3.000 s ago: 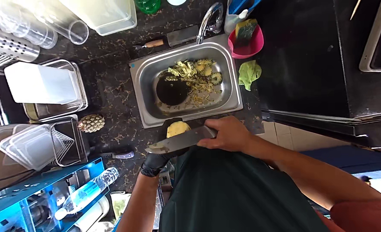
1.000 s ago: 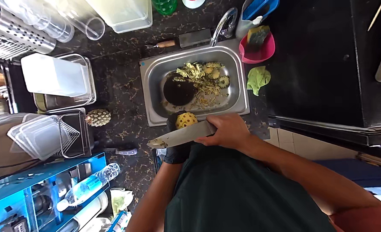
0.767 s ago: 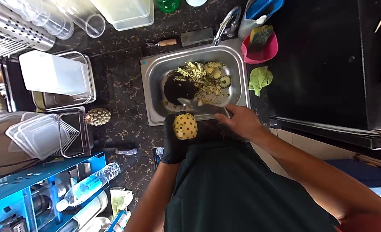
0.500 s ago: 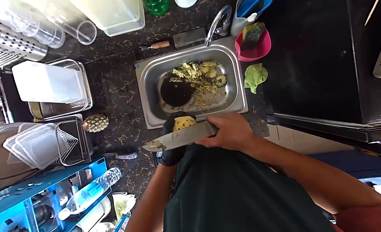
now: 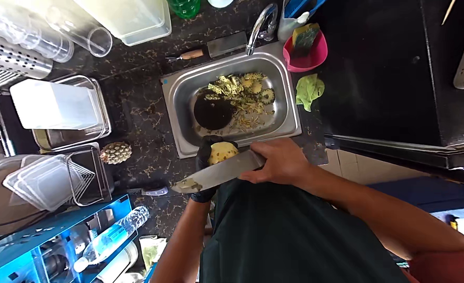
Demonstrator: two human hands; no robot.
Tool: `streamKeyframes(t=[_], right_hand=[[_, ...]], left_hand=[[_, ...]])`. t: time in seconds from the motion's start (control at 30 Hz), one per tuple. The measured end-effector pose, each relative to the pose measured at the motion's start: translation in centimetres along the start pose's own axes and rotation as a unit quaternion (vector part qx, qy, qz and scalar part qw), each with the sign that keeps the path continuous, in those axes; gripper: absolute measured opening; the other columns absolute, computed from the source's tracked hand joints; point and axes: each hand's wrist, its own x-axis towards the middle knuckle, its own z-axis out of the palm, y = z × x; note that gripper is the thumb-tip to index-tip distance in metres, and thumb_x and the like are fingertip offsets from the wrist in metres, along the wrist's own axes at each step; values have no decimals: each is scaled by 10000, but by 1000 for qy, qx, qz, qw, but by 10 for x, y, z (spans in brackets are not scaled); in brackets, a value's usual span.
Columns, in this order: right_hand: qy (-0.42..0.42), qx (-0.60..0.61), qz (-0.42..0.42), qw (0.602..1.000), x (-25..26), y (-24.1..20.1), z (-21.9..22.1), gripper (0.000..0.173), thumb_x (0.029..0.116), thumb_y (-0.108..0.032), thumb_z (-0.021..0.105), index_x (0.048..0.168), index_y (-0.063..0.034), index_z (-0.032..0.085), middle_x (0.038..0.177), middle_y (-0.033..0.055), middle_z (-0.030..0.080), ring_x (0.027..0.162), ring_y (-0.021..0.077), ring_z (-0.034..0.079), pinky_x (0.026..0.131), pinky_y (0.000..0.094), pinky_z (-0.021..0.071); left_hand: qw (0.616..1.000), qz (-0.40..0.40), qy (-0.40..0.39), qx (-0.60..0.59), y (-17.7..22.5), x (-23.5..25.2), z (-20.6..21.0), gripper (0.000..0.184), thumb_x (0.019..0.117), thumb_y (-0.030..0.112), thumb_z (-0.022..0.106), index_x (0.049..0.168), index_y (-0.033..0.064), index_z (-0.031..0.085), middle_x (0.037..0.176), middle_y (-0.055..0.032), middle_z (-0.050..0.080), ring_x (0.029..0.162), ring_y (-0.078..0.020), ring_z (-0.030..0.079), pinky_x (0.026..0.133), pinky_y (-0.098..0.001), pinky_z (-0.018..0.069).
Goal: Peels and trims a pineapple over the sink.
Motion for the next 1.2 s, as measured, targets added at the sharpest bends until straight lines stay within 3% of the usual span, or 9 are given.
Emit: streamKeyframes(t=[0.1, 0.27, 0.4, 0.53, 0.63, 0.7, 0.93, 1.1, 1.2], right_hand=[[18, -7, 34, 999, -1, 35, 10, 726, 780, -852, 549, 783, -132, 643, 575, 39, 570, 561, 239, 629, 491, 487, 486], [-111, 51, 281, 952, 5, 68, 5, 696, 902, -790, 509, 982, -123, 689, 777, 127, 654, 760, 342, 661, 659, 610, 507], [-122, 113, 249, 954, 2, 46, 0, 692, 884, -789, 539, 932, -116, 693, 761, 94, 644, 749, 296, 654, 669, 584, 514], [-110, 107, 178, 972, -2, 19, 3, 792, 797, -903, 498, 889, -140, 688, 702, 50, 623, 712, 254, 652, 633, 539, 516], [-46, 33, 75, 996, -9, 0, 12, 807, 790, -920, 460, 826, -139, 656, 621, 34, 597, 631, 234, 648, 550, 482, 493], [-8, -3, 24, 1000, -9, -7, 16, 797, 791, -923, 439, 764, -148, 619, 569, 14, 552, 572, 205, 622, 506, 435, 465], [44, -52, -10, 998, -1, 2, 23, 776, 776, -917, 463, 728, -156, 608, 525, 0, 520, 519, 187, 597, 472, 412, 459], [-47, -6, 171, 984, 8, 47, 17, 760, 835, -843, 533, 958, -109, 686, 716, 112, 656, 702, 333, 684, 599, 576, 528], [-65, 56, 185, 979, 7, 40, 11, 732, 835, -837, 537, 921, -127, 691, 699, 81, 640, 687, 295, 666, 605, 564, 522]], left_hand=[[999, 8, 39, 17, 16, -1, 9, 461, 960, 543, 594, 1220, 170, 667, 1104, -62, 715, 980, -169, 697, 839, -353, 596], [996, -35, 76, -5, 27, -1, 10, 470, 939, 589, 573, 1137, 181, 697, 1038, -61, 716, 955, -172, 699, 817, -375, 601], [967, -136, 171, -134, 26, 7, 20, 439, 1009, 473, 454, 1175, 131, 674, 1101, -136, 706, 1018, -259, 691, 863, -471, 586], [940, -176, 236, -173, 15, 7, 28, 615, 985, 682, 350, 1247, 186, 601, 1137, -95, 683, 1029, -241, 674, 839, -465, 582], [960, -108, 238, -101, -6, 11, 10, 465, 1025, 494, 445, 1262, 111, 561, 1109, -102, 674, 998, -214, 674, 844, -430, 580], [949, -120, 276, -92, 5, 19, 27, 343, 1055, 382, 366, 1194, 110, 520, 1011, -79, 656, 903, -180, 671, 777, -397, 588], [940, -125, 211, -237, 5, 0, 44, 399, 1007, 482, 524, 1211, 149, 601, 1101, -117, 677, 996, -248, 689, 841, -440, 594], [924, -166, 302, -166, 21, 4, 50, 513, 976, 591, 458, 1188, 144, 594, 1044, -155, 676, 912, -303, 692, 720, -509, 595], [925, -177, 279, -186, 21, 4, 49, 563, 962, 620, 464, 1214, 136, 603, 1073, -171, 677, 927, -314, 689, 728, -509, 590]])
